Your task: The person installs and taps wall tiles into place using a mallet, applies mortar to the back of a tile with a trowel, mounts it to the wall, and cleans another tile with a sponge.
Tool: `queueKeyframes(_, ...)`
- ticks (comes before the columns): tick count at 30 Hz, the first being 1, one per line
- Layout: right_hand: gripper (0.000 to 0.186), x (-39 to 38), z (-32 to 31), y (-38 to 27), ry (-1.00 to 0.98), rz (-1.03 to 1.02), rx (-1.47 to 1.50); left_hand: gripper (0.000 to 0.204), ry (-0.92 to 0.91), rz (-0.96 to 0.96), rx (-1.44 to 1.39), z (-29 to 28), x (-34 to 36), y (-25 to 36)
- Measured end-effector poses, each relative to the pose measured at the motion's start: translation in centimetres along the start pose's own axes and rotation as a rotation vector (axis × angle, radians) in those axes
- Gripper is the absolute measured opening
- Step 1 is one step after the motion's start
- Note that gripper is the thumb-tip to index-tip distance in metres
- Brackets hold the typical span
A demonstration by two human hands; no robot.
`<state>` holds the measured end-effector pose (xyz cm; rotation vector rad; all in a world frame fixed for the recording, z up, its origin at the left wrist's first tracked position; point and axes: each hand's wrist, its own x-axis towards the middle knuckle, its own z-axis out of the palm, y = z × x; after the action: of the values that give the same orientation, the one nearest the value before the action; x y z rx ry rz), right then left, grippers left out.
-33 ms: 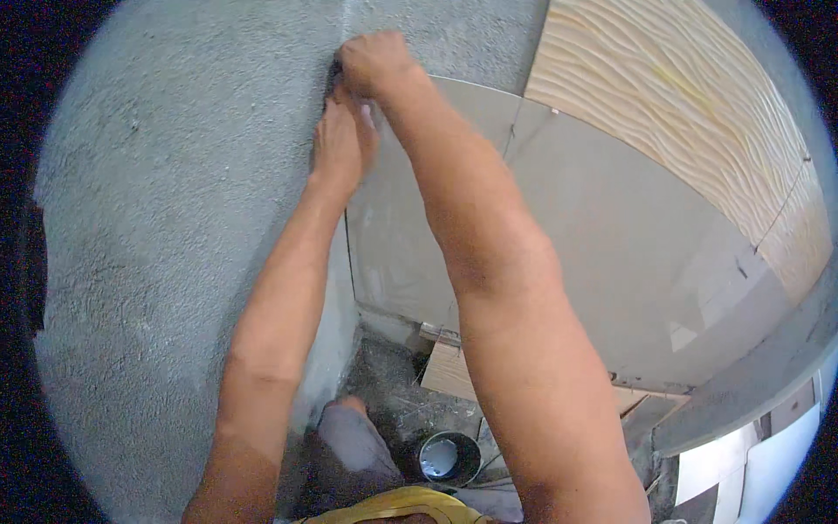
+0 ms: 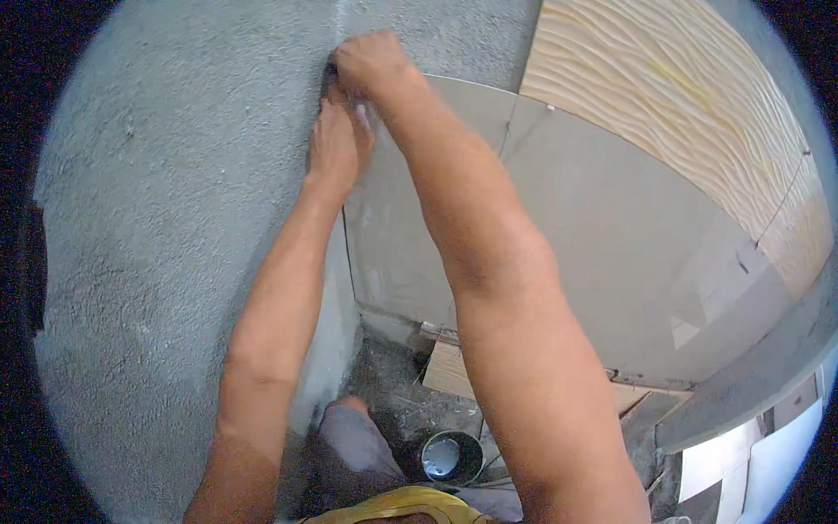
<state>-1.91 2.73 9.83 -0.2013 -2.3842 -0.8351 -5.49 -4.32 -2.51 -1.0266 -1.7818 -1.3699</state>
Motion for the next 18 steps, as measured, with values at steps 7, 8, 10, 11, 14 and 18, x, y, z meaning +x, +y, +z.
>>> queueKeyframes(7, 0.023, -1.4, 1.0, -0.1, 0.136, -0.01, 0.017, 0.051, -0.036, 0.058, 0.012, -0.6, 0.4, 0.4)
queueKeyframes(8, 0.023, -1.4, 1.1, -0.3, 0.157, -0.008, 0.023, 0.053, -0.089, -0.013, 0.025, -0.7, 0.4, 0.4)
queueKeyframes(10, 0.022, -1.5, 1.5, -0.6, 0.193, 0.009, -0.018, 0.054, -0.096, -0.034, 0.028, -0.9, 0.4, 0.4)
queueKeyframes(11, 0.022, -1.5, 1.7, -0.8, 0.243, -0.001, -0.009, 0.053, -0.1, 0.012, 0.012, -1.2, 0.4, 0.3)
queueKeyframes(14, 0.022, -1.4, 2.3, -1.4, 0.288, 0.052, -0.038, 0.049, -0.125, 0.07, 0.02, -1.8, 0.6, 0.3)
queueKeyframes(18, 0.022, -1.4, 2.5, -1.7, 0.293, 0.072, 0.022, 0.049, -0.263, -0.017, 0.085, -2.9, 1.5, 0.6)
